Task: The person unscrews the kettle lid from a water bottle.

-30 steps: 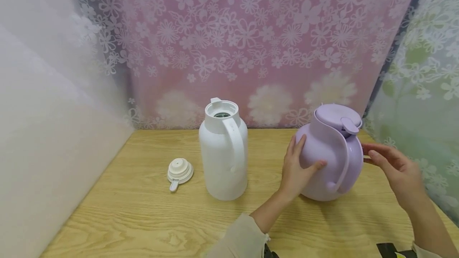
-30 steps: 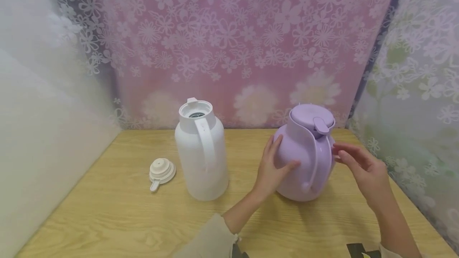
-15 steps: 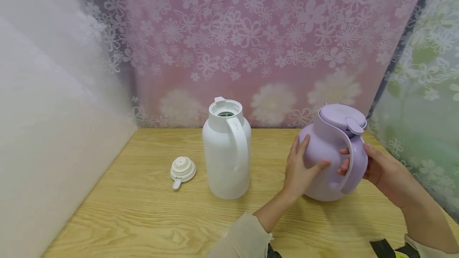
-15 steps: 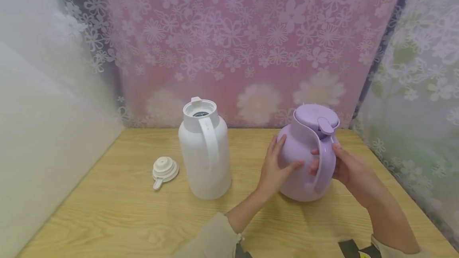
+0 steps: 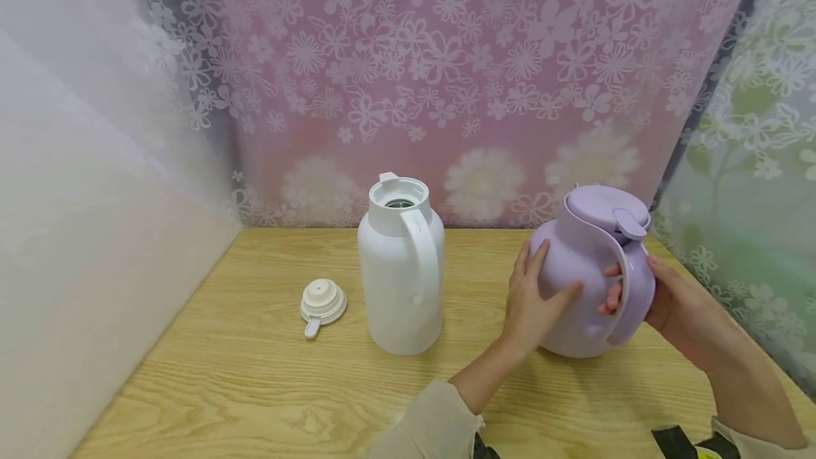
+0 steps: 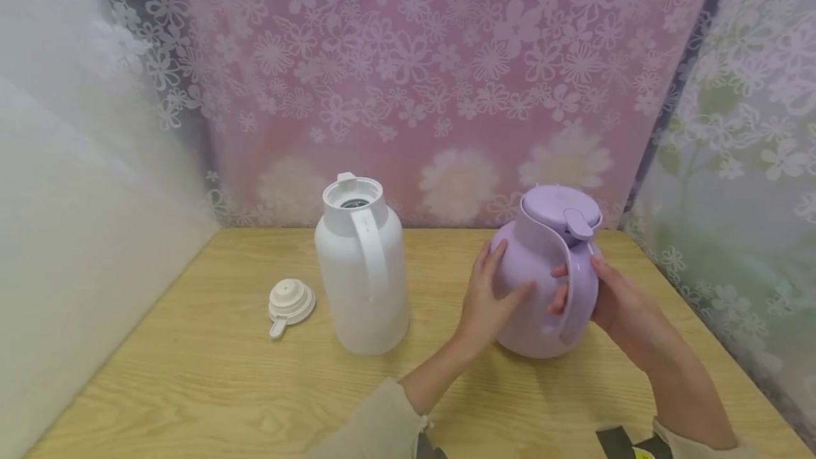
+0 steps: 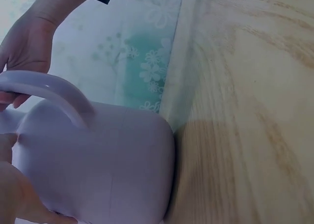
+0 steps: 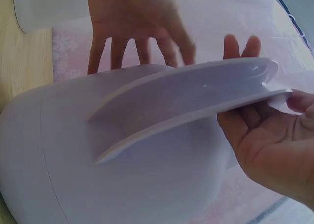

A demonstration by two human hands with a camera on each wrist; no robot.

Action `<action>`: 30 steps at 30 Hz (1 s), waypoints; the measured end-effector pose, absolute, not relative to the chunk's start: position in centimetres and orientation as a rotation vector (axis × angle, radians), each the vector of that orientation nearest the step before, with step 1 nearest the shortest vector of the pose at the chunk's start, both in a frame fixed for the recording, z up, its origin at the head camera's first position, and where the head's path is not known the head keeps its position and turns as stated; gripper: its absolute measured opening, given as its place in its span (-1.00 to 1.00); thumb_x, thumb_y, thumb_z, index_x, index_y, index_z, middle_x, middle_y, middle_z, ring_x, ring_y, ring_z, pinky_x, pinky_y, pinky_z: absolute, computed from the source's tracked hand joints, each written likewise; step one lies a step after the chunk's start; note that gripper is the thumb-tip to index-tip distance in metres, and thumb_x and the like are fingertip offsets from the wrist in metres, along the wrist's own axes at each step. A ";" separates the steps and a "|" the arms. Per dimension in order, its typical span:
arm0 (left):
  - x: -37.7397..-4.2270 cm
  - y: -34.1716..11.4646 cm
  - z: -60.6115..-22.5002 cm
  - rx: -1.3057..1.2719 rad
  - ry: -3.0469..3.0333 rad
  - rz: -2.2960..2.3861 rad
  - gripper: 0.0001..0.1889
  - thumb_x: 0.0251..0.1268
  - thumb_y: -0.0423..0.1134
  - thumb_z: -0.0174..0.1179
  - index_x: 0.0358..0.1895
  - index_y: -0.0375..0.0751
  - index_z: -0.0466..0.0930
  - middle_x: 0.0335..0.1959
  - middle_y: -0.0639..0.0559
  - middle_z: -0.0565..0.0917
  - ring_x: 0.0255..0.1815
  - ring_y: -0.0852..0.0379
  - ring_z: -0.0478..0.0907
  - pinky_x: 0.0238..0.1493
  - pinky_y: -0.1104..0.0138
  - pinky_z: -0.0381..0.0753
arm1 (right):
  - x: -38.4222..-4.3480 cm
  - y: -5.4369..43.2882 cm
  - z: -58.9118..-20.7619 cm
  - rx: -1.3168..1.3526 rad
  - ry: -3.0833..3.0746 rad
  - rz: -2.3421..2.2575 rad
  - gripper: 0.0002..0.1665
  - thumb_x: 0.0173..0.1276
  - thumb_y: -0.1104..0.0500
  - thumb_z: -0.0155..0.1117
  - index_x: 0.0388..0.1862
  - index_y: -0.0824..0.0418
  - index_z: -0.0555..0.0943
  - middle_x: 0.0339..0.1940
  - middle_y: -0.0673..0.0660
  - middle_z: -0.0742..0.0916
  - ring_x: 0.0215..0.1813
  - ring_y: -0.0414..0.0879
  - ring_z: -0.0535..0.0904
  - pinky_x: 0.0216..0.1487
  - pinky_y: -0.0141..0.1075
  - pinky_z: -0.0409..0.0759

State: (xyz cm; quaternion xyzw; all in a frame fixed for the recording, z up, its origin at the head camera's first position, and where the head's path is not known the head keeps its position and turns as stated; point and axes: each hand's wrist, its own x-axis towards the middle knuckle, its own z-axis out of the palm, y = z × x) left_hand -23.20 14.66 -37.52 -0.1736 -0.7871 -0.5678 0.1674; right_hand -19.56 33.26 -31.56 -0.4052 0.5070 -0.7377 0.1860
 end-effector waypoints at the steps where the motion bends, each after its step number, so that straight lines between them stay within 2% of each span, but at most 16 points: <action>1: -23.3 14.6 -37.3 -0.497 -2.224 -1.633 -0.30 0.14 0.12 0.20 0.37 0.11 0.22 0.38 0.07 0.12 0.32 0.01 0.13 0.15 0.07 0.29 | -19.6 33.3 -31.5 -1.140 1.408 -2.068 -0.25 0.44 0.21 -0.94 0.20 0.48 0.25 -0.09 0.34 0.58 0.00 0.14 0.52 0.03 -0.09 0.46; 7: -24.6 14.2 -34.2 -0.608 -2.100 -1.512 -0.38 0.22 0.11 0.10 0.34 0.06 0.27 0.39 0.05 0.13 0.35 0.03 0.08 0.20 0.05 0.21 | -19.7 33.7 -31.3 -1.137 1.373 -2.016 -0.25 0.43 0.21 -0.96 0.19 0.52 0.22 -0.07 0.39 0.58 0.02 0.21 0.50 0.04 -0.02 0.43; 12: -26.3 14.4 -30.2 -0.884 -2.084 -1.010 -0.39 0.21 0.09 0.13 0.33 0.03 0.30 0.40 0.04 0.10 0.41 0.16 -0.21 0.33 0.18 -0.17 | -19.7 33.9 -31.3 -1.151 1.367 -2.002 -0.25 0.42 0.22 -0.97 0.18 0.53 0.21 -0.06 0.39 0.57 0.01 0.21 0.50 0.05 -0.04 0.43; 15: -27.0 15.0 -27.4 -1.065 -2.194 -0.626 -0.37 0.23 0.20 0.04 0.36 0.18 0.22 0.42 0.14 0.05 0.41 0.21 -0.34 0.32 0.27 -0.35 | -19.7 33.9 -31.2 -1.161 1.363 -2.000 -0.25 0.42 0.21 -0.97 0.19 0.52 0.20 -0.05 0.38 0.57 0.00 0.20 0.50 0.04 -0.06 0.43; 19: -28.0 16.5 -24.8 -1.262 -2.374 -0.219 -0.34 0.22 0.36 -0.17 0.40 0.41 -0.02 0.42 0.38 -0.12 0.40 0.25 -0.43 0.30 0.29 -0.48 | -19.7 33.9 -31.2 -1.156 1.339 -2.013 -0.24 0.41 0.20 -0.98 0.20 0.51 0.20 -0.04 0.37 0.57 -0.01 0.19 0.50 0.04 -0.07 0.44; 23: -28.9 17.6 -24.2 -1.339 -2.527 -0.070 -0.34 0.16 0.45 -0.24 0.37 0.55 -0.08 0.38 0.50 -0.12 0.40 0.28 -0.38 0.31 0.29 -0.43 | -19.5 34.0 -31.3 -1.125 1.340 -2.019 -0.25 0.42 0.19 -0.96 0.19 0.49 0.21 -0.04 0.34 0.57 0.00 0.17 0.49 0.03 -0.07 0.44; 28: -29.6 17.9 -25.0 -1.364 -2.560 -0.145 -0.36 0.11 0.45 -0.15 0.32 0.57 0.08 0.35 0.53 0.01 0.37 0.35 -0.15 0.31 0.40 -0.18 | -19.4 34.0 -31.3 -1.121 1.403 -2.004 -0.27 0.43 0.20 -0.95 0.18 0.48 0.22 -0.06 0.32 0.57 -0.03 0.17 0.50 0.00 -0.05 0.46; 30: -29.8 17.9 -25.0 -1.369 -2.539 -0.188 -0.37 0.11 0.44 -0.12 0.31 0.56 0.12 0.34 0.54 0.04 0.36 0.37 -0.12 0.29 0.42 -0.14 | -19.3 34.0 -31.1 -1.128 1.419 -1.999 -0.27 0.43 0.20 -0.95 0.17 0.47 0.23 -0.06 0.32 0.58 -0.03 0.18 0.51 -0.02 -0.05 0.46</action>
